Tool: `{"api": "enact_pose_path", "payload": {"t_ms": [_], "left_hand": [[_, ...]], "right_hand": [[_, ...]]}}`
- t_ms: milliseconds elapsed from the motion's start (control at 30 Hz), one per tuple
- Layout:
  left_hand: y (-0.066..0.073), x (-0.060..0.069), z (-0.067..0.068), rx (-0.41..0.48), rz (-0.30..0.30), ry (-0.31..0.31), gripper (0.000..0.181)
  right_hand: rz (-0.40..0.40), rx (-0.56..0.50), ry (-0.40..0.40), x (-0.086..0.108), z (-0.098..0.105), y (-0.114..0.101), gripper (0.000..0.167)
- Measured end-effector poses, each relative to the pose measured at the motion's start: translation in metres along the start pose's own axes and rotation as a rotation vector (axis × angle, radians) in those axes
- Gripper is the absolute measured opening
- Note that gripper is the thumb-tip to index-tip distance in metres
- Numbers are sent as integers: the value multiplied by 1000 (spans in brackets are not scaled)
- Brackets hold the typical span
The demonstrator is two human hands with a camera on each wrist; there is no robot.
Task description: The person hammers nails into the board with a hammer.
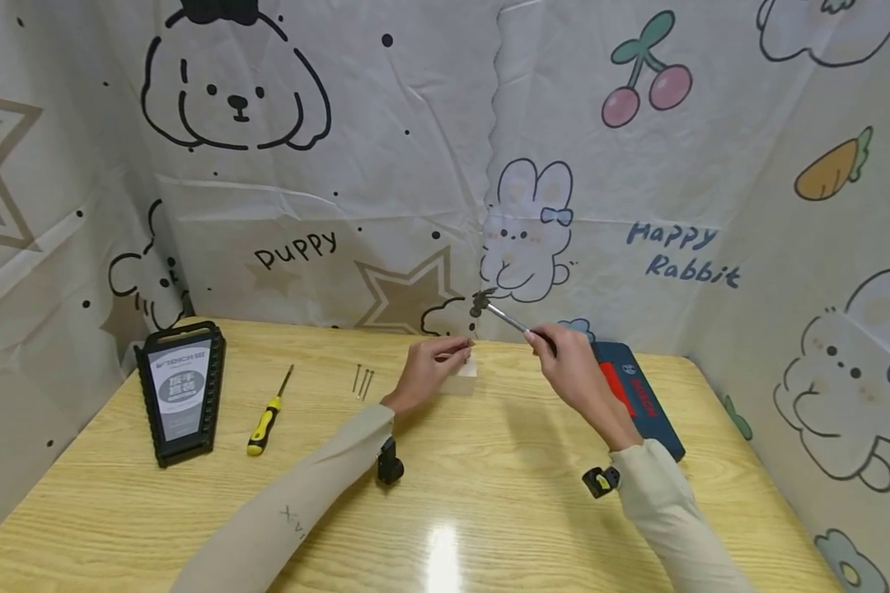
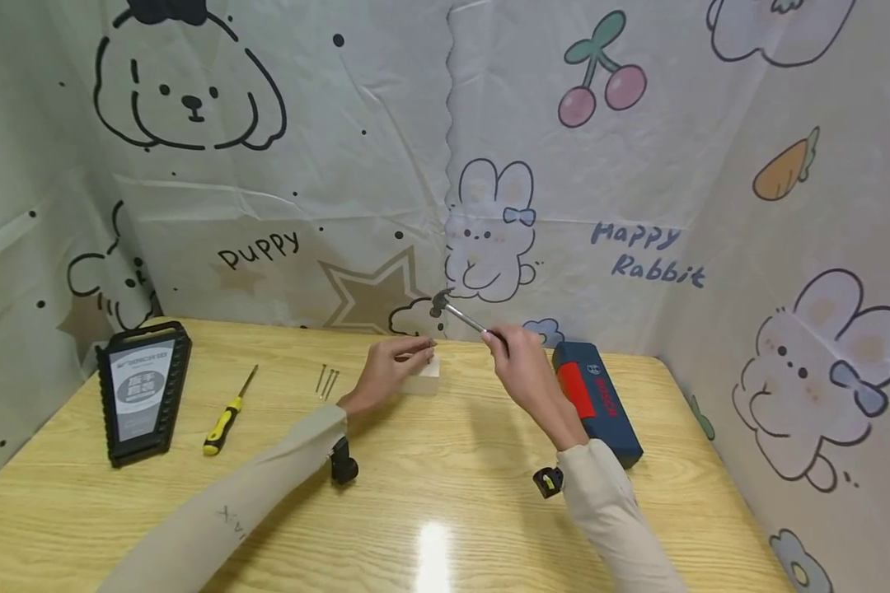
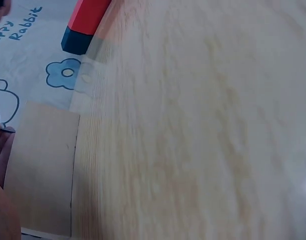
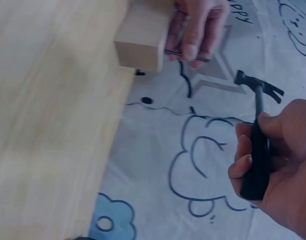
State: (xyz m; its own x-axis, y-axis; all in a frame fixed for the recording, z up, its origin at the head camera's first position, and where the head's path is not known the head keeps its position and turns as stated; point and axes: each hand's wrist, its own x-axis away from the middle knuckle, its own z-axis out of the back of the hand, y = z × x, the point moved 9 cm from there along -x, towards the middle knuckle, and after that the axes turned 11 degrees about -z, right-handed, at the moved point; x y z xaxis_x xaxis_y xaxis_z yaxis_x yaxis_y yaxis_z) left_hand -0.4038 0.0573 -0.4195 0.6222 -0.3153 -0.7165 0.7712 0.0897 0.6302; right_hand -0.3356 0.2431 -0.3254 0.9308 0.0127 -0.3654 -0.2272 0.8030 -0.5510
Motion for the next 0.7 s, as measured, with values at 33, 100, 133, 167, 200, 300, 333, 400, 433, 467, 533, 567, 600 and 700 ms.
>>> {"api": "enact_pose_path", "payload": {"t_ms": [33, 100, 133, 167, 200, 300, 333, 400, 433, 467, 533, 567, 600, 700], "left_hand": [[-1, 0, 0, 3, 1, -6, 23], [-2, 1, 1, 10, 8, -12, 23], [-2, 1, 1, 17, 10, -13, 23], [-2, 1, 2, 24, 11, -12, 23], [-3, 1, 2, 33, 16, -11, 22], [-4, -1, 2, 50, 29, -1, 19], [-5, -1, 2, 50, 31, 2, 17], [-6, -1, 1, 56, 34, 8, 15], [-7, -1, 1, 54, 32, 8, 15], [-8, -1, 0, 56, 29, 8, 15], [-7, 0, -1, 58, 23, 3, 16], [-7, 1, -2, 59, 24, -1, 17], [-7, 1, -2, 57, 27, -3, 17], [-7, 0, -1, 56, 39, -2, 16]], "right_hand": [[10, -16, 32, 0, 3, -2, 20], [36, -44, 97, 3, 7, -6, 19], [47, -49, 113, 5, 7, -7, 19], [58, -46, 117, 8, 4, -7, 19], [67, -28, 104, 10, -1, -7, 19], [71, 44, 39, 19, -19, -2, 19], [73, 69, 24, 22, -22, -2, 18], [86, 86, 40, 25, -21, -4, 16], [96, 76, 72, 26, -16, -6, 14], [110, 64, 117, 26, -9, -9, 13], [134, 18, 195, 27, 4, -15, 13], [146, -6, 225, 28, 8, -17, 12], [158, -19, 244, 29, 9, -19, 12], [111, 57, 169, 28, -5, -18, 14]]}}
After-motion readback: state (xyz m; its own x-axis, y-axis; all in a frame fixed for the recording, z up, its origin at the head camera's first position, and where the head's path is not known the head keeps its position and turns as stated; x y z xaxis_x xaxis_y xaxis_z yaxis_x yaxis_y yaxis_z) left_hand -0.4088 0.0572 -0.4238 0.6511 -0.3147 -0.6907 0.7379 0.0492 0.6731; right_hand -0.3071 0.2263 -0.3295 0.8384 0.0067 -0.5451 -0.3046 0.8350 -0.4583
